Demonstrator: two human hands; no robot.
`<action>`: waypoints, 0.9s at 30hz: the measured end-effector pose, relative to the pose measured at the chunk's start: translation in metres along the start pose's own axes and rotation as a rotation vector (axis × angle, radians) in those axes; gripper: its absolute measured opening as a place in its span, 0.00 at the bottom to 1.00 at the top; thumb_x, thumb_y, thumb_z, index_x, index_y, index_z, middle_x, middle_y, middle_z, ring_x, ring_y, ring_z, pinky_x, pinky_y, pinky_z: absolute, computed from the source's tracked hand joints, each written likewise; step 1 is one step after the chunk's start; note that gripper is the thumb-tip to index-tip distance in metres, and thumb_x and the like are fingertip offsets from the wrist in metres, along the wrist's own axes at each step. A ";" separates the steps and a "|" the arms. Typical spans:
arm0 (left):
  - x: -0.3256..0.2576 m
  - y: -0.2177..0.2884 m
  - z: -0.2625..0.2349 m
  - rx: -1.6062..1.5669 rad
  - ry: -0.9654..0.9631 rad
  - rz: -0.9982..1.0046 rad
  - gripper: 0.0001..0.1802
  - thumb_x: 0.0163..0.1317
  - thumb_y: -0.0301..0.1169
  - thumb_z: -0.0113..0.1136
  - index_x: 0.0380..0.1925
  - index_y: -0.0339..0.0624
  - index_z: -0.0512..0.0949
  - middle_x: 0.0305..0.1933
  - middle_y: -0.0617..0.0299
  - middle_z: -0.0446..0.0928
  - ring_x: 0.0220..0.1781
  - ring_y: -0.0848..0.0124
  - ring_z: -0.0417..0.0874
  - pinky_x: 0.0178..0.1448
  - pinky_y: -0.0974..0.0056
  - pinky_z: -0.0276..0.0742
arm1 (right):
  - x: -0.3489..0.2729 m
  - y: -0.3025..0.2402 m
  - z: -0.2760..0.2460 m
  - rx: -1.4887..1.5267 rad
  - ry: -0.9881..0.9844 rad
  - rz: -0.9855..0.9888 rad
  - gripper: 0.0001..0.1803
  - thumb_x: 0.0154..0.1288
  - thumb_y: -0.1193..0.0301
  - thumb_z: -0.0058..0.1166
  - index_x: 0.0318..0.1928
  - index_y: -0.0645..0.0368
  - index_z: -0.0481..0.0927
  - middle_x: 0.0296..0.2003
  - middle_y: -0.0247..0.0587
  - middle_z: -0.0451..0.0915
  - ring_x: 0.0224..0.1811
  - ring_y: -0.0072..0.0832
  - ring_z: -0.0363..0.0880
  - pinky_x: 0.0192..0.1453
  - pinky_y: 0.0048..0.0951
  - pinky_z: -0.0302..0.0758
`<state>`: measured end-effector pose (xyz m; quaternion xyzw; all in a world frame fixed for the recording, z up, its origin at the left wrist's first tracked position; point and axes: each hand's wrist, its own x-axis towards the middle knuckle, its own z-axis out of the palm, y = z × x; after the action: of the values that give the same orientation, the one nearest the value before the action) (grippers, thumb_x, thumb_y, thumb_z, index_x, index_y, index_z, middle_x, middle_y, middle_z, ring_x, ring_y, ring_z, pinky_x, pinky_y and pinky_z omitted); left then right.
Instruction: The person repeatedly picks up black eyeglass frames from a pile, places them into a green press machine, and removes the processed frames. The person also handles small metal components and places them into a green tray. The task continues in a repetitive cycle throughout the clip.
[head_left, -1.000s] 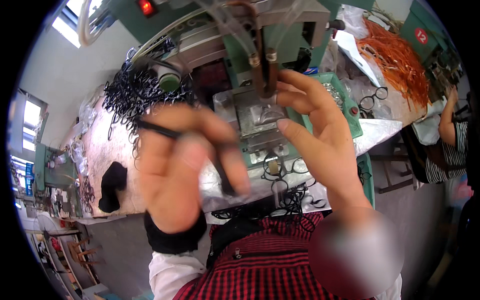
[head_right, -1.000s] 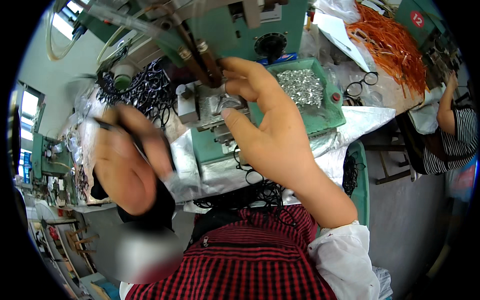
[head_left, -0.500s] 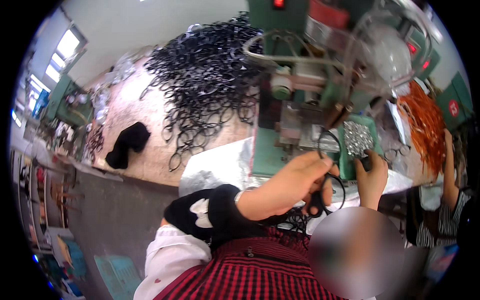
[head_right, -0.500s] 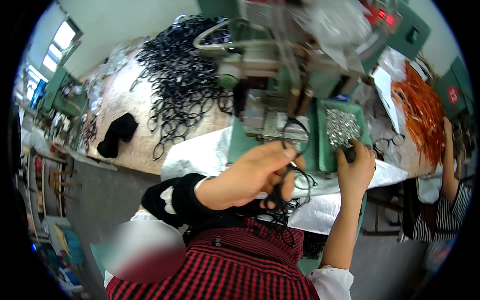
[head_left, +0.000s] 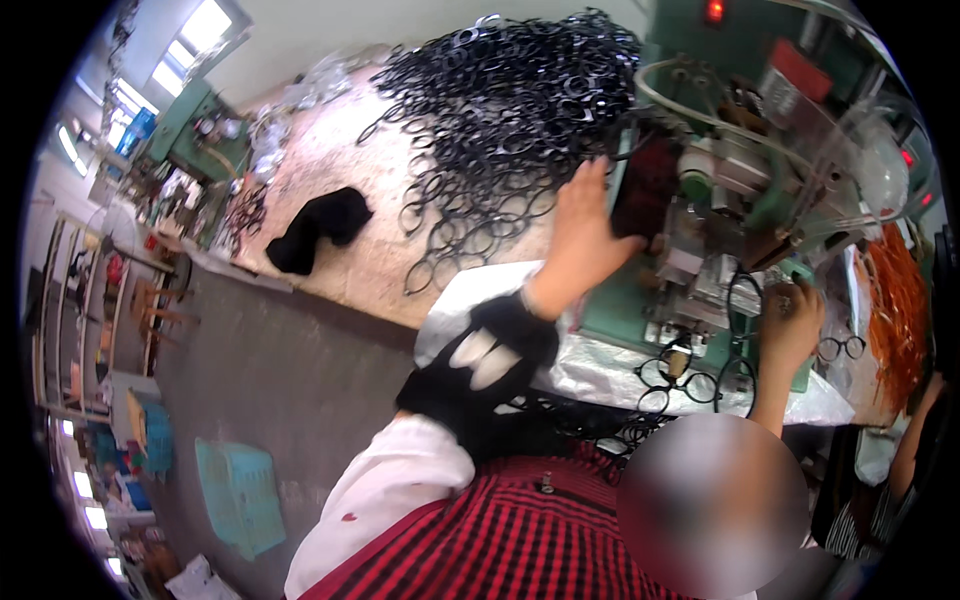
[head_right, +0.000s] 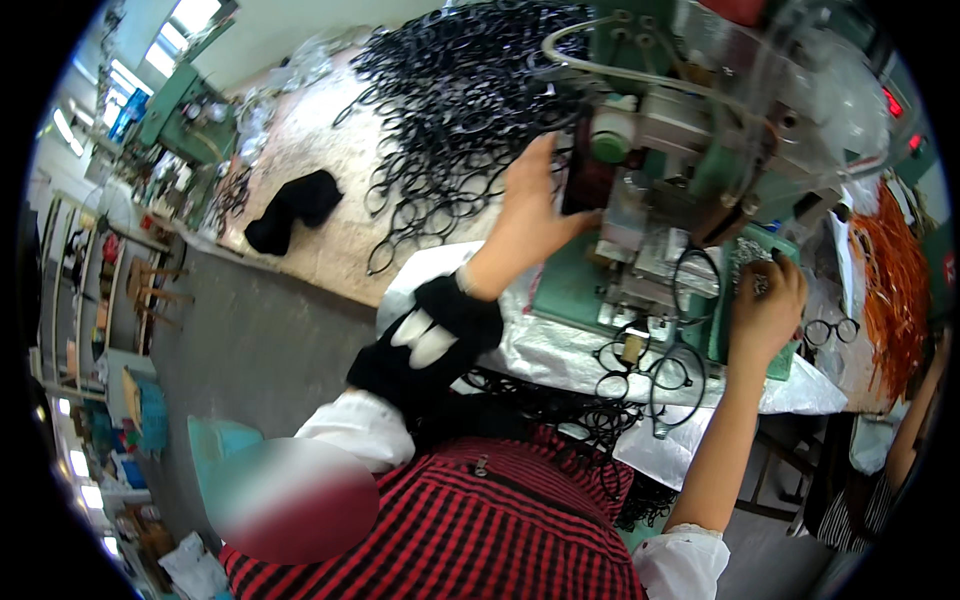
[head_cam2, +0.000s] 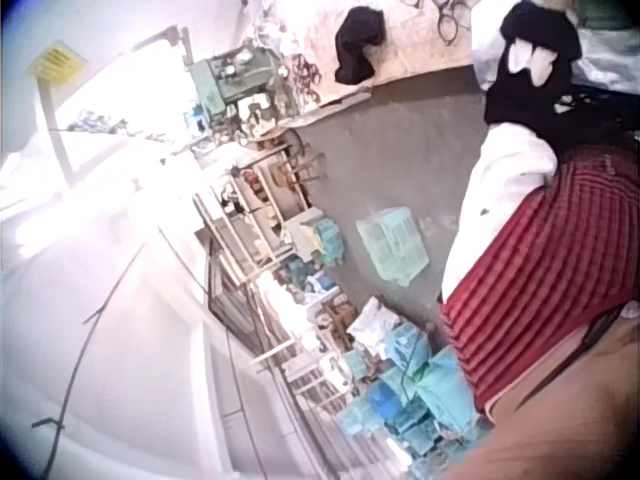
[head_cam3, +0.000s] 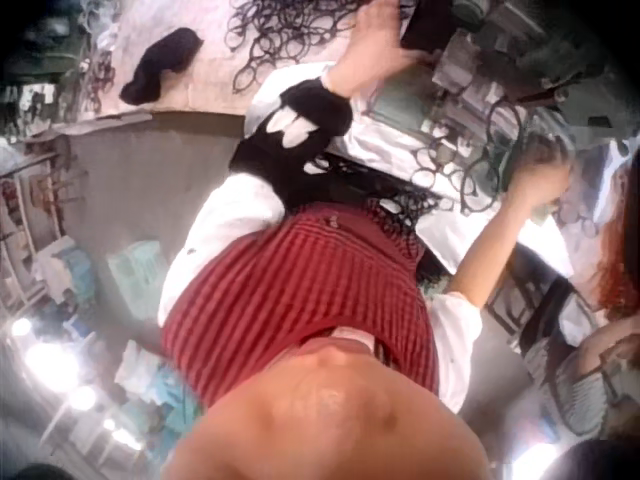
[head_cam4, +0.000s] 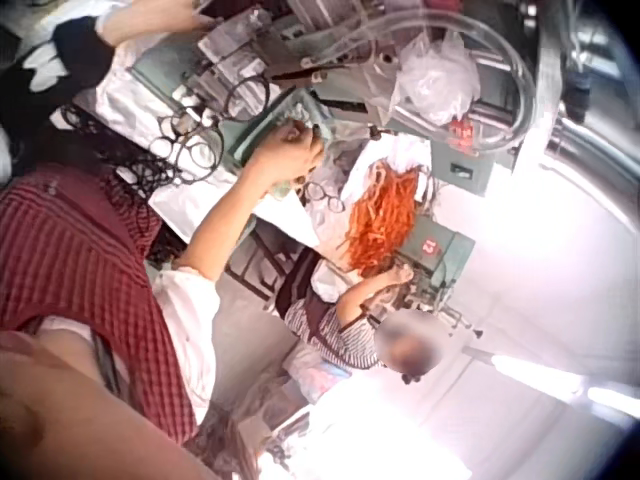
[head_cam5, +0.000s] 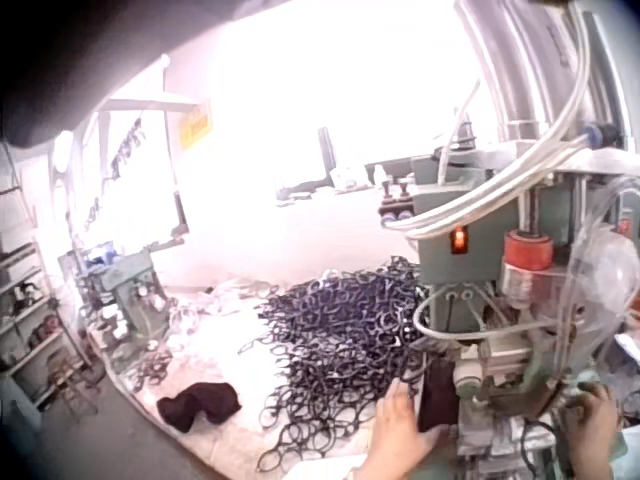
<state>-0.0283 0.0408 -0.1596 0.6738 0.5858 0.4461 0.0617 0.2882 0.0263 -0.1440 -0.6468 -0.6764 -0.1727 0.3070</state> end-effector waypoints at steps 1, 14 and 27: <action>0.014 -0.003 0.009 0.037 -0.032 -0.058 0.58 0.46 0.37 0.76 0.72 0.30 0.50 0.71 0.32 0.57 0.75 0.41 0.55 0.78 0.47 0.49 | 0.003 0.002 0.000 0.037 0.014 0.006 0.06 0.57 0.71 0.61 0.36 0.56 0.83 0.48 0.45 0.82 0.55 0.45 0.77 0.59 0.43 0.73; -0.019 -0.056 -0.116 0.831 -0.388 -0.292 0.17 0.51 0.45 0.70 0.30 0.44 0.82 0.29 0.53 0.82 0.35 0.51 0.84 0.38 0.52 0.78 | -0.001 0.000 -0.001 1.109 -0.054 0.465 0.08 0.65 0.79 0.59 0.44 0.65 0.82 0.39 0.31 0.82 0.42 0.18 0.78 0.50 0.19 0.71; 0.006 -0.039 -0.076 -0.110 0.247 -0.320 0.15 0.78 0.38 0.44 0.40 0.38 0.74 0.16 0.64 0.75 0.16 0.74 0.76 0.21 0.67 0.67 | 0.013 -0.063 -0.068 1.120 -0.069 0.318 0.10 0.55 0.82 0.63 0.38 0.64 0.79 0.36 0.33 0.79 0.42 0.20 0.76 0.51 0.22 0.72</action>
<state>-0.1088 0.0240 -0.1352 0.5079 0.6633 0.5412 0.0960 0.2396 -0.0129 -0.0740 -0.4846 -0.5687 0.2808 0.6024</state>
